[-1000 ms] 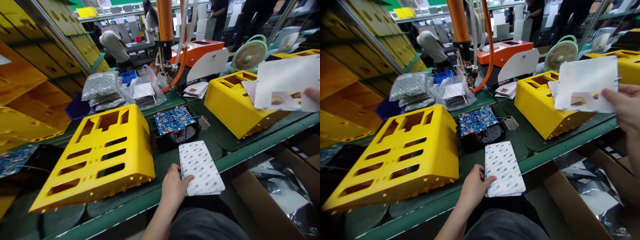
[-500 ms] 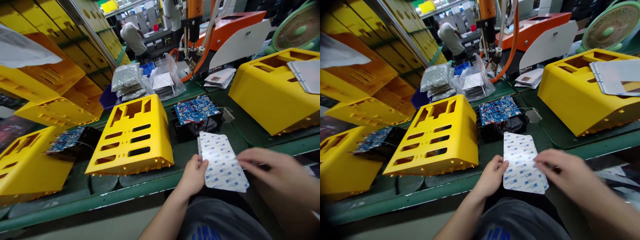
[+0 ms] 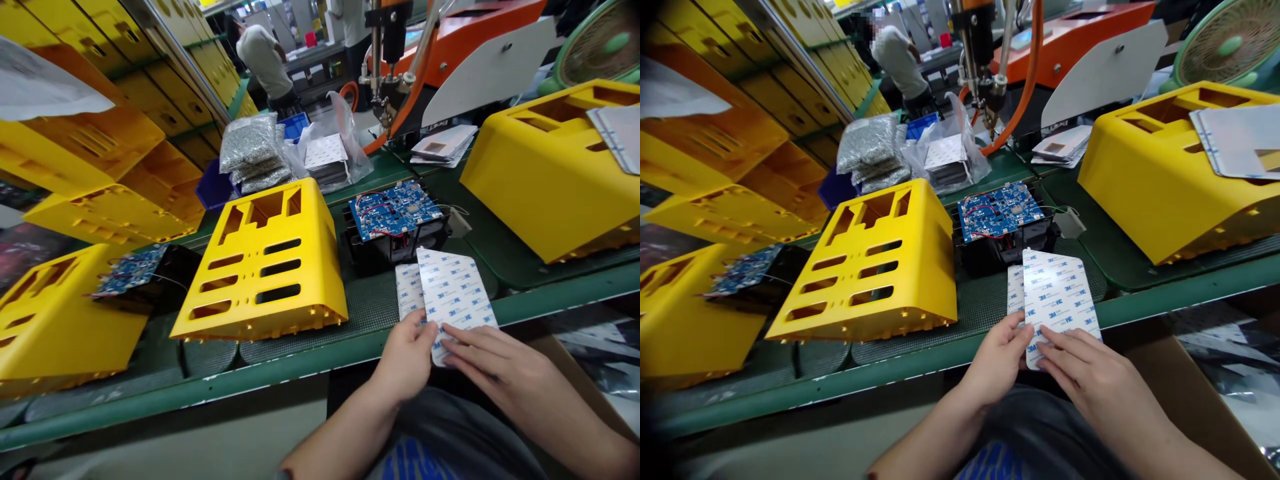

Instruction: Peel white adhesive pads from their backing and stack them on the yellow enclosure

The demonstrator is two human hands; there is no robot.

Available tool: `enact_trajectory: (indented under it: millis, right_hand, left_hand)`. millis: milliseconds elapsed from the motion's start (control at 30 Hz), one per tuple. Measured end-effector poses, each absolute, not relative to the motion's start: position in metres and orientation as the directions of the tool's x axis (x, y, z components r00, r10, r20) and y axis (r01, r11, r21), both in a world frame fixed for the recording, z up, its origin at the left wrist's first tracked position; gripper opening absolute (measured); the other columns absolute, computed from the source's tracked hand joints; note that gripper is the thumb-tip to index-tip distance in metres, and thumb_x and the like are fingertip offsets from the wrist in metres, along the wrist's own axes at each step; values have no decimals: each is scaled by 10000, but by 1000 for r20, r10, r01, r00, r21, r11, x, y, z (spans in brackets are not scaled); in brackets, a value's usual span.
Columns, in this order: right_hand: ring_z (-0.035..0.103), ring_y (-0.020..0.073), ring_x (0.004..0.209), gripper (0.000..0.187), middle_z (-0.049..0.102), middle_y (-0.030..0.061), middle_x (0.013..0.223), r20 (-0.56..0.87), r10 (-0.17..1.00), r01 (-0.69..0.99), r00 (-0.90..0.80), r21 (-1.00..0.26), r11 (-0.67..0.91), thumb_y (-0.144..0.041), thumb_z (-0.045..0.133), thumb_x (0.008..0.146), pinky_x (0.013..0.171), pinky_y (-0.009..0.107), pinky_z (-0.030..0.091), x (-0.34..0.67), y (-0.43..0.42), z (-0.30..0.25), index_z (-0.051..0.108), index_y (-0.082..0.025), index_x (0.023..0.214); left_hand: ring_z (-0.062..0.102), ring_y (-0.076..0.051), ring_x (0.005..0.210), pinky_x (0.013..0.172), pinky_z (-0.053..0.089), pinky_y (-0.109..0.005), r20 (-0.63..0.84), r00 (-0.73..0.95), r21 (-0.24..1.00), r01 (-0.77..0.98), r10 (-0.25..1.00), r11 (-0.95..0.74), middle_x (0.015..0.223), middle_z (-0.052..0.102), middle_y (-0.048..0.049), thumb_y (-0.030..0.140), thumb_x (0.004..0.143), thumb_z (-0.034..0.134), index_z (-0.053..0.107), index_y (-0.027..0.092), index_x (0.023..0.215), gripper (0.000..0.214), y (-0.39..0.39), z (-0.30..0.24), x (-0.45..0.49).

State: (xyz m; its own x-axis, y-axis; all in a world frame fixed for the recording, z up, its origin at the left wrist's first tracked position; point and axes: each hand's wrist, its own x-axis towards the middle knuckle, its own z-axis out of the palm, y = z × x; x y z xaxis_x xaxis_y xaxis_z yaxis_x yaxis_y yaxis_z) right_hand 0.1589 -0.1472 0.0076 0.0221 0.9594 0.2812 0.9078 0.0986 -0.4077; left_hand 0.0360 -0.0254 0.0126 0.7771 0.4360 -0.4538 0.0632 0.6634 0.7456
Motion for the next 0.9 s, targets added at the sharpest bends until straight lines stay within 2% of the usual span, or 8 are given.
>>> enact_trajectory:
  millis: [100,200,300,500,633,767,833,900]
  right_hand:
    - [524,192,1073,284,550,30,1221,299,954,940,-15,-321,115,-213,394,960,920,400,508,156,-147,5,626,-163,1117]
    - [542,210,1046,285,562,51,1207,363,928,962,-78,-216,166,-128,397,937,891,396,515,154,-146,5,654,-121,1060]
    - [562,204,1022,279,598,58,1144,405,902,965,-147,-142,221,-88,415,916,889,371,513,154,-144,6,664,-107,1039]
    - [588,176,959,297,626,76,1052,445,878,963,-178,-107,249,-58,387,916,877,325,509,151,-142,3,677,-93,970]
    - [575,186,962,222,617,95,998,418,906,963,-67,-209,168,-58,432,900,898,347,487,145,-142,2,640,-60,978]
    - [570,157,963,129,602,53,990,406,909,906,98,-414,87,-111,474,891,893,302,467,145,-140,5,582,-134,957]
    - [589,139,918,111,608,25,991,399,892,881,213,-473,1,-190,475,905,859,267,469,153,-141,5,564,-168,967]
    - [613,135,804,156,621,8,933,364,854,848,371,-507,-153,-308,488,911,740,247,485,171,-146,4,564,-191,980]
  left_hand:
    - [564,-251,1094,961,426,-400,-431,771,763,34,469,645,1177,623,-111,311,833,545,559,148,1173,377,-28,11,38]
    - [522,-243,1160,1057,343,-394,-393,745,831,36,539,555,1215,609,-96,290,846,520,597,152,1150,343,-30,9,41]
    - [525,-238,1153,1058,342,-375,-382,715,877,80,585,474,1206,618,-89,290,863,494,606,159,1147,332,-32,8,43]
    - [566,-250,1078,1000,401,-369,-404,679,883,114,613,456,1142,648,-92,310,863,490,623,162,1087,300,-39,2,45]
    - [555,-249,1093,1011,388,-377,-422,668,863,90,613,496,1138,646,-92,323,851,513,617,164,1073,292,-41,-5,45]
    - [548,-253,1106,1010,389,-402,-413,729,824,43,546,566,1167,629,-85,366,830,548,610,163,1103,346,-36,0,44]
    - [585,-260,1047,935,448,-407,-430,759,783,44,488,621,1134,640,-92,401,812,569,595,157,1123,397,-32,5,43]
    - [639,-255,924,807,505,-388,-453,781,746,68,430,662,1079,657,-96,440,792,587,579,157,1132,443,-29,8,41]
